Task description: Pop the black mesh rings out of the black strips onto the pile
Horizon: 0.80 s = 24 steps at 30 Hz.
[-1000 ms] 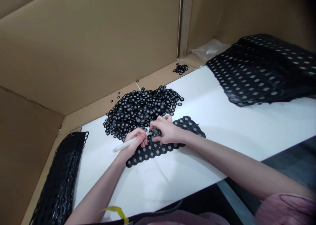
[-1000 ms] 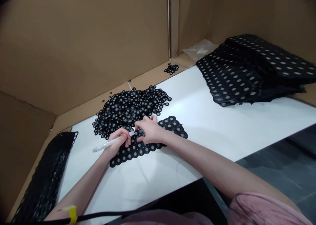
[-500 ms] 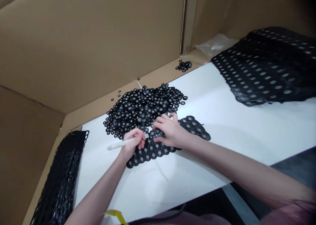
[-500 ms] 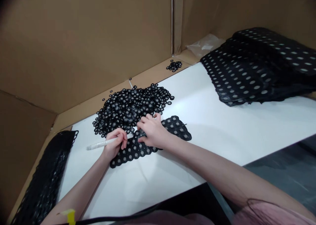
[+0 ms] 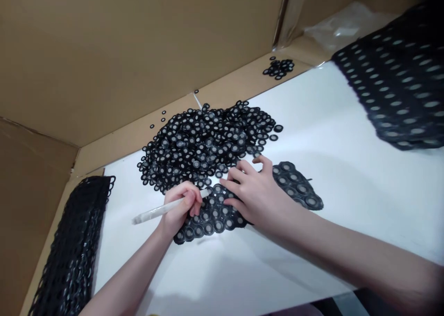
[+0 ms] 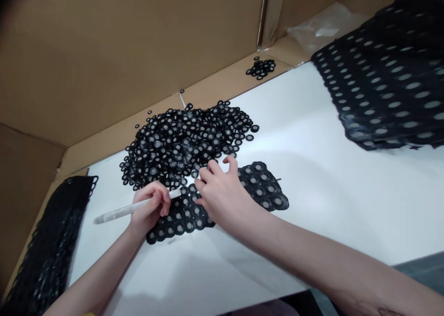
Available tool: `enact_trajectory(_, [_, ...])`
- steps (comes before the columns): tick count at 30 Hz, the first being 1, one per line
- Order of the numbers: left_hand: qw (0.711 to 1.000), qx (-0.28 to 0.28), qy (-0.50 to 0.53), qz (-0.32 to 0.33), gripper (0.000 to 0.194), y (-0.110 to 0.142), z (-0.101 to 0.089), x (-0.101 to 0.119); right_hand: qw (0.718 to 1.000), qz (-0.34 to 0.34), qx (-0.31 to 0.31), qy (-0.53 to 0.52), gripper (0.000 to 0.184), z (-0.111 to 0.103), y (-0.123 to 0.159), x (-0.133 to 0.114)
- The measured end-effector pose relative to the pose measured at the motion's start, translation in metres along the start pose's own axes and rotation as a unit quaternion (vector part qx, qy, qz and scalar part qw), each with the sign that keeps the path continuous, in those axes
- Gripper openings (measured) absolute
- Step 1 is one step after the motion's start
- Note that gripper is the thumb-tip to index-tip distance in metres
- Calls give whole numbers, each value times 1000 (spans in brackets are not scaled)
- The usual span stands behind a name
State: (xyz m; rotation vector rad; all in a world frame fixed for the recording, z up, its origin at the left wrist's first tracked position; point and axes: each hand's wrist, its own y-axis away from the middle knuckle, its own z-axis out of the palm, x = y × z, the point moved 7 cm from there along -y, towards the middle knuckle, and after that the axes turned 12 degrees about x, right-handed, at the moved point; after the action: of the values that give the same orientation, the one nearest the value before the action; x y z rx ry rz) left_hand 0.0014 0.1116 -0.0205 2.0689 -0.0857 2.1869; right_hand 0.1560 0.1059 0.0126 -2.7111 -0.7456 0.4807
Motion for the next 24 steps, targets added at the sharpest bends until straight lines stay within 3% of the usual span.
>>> enact_trajectory(4, [999, 25, -35, 26, 28, 5, -3, 7, 999, -14, 16, 27, 24, -2, 5, -5])
enact_trajectory(7, [984, 66, -138, 89, 24, 14, -5, 22, 999, -16, 28, 36, 22, -2, 8, -7])
enact_trajectory(9, [974, 42, -194, 108, 22, 21, 2, 29, 998, -16, 28, 45, 22, -2, 10, -8])
enact_trajectory(12, [974, 26, -213, 72, 23, 26, 5, 28, 998, -20, 28, 56, 26, -2, 12, -9])
enact_trajectory(17, [979, 52, -198, -6, 24, 24, -3, 15, 996, -20, 66, 62, 31, -1, 18, -12])
enact_trajectory(24, [971, 46, -236, -15, 21, 22, 3, 25, 996, 3, 75, 45, 31, -6, 24, -18])
